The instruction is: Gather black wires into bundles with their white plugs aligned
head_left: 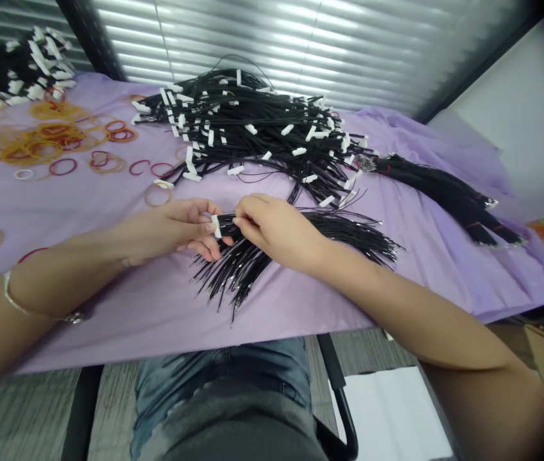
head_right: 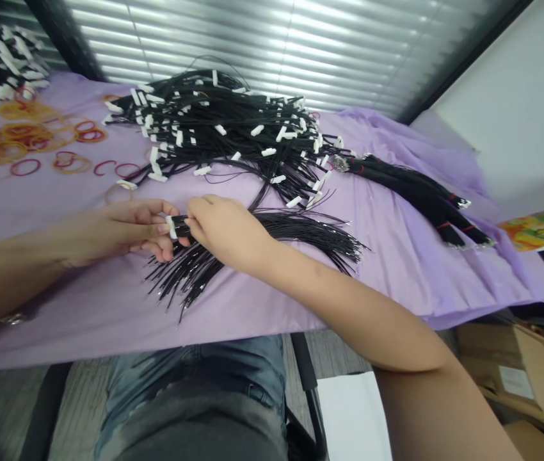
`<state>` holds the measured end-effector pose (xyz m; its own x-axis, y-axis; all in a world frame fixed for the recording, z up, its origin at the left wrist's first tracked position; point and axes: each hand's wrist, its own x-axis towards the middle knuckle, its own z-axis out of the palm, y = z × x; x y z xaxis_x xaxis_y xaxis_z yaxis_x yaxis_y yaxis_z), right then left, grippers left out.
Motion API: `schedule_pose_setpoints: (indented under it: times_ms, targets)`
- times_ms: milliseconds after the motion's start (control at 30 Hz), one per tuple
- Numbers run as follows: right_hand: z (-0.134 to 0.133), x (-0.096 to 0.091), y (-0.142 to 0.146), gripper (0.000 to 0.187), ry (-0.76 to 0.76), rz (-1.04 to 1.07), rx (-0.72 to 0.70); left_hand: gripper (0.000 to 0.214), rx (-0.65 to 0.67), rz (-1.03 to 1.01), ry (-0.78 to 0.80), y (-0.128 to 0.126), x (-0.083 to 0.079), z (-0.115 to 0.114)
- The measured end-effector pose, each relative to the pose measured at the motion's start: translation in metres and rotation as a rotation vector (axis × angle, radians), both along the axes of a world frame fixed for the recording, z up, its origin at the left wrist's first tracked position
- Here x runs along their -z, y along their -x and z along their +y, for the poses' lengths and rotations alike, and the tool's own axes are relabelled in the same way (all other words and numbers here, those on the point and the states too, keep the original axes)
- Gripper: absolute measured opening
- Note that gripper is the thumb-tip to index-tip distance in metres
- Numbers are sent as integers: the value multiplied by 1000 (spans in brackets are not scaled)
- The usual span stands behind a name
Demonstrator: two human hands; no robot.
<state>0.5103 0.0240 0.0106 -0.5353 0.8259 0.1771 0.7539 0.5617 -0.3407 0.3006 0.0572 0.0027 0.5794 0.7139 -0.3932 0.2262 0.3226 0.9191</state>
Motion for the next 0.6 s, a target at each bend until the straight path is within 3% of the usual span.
schedule_pose_setpoints:
  times_ms: [500, 600]
  targets:
    - [0, 7, 11, 24, -12, -56, 10, 33, 6, 29, 14, -2, -3, -1]
    - [-3, 2, 6, 23, -214, -17, -5, 38, 5, -19, 42, -1, -2, 1]
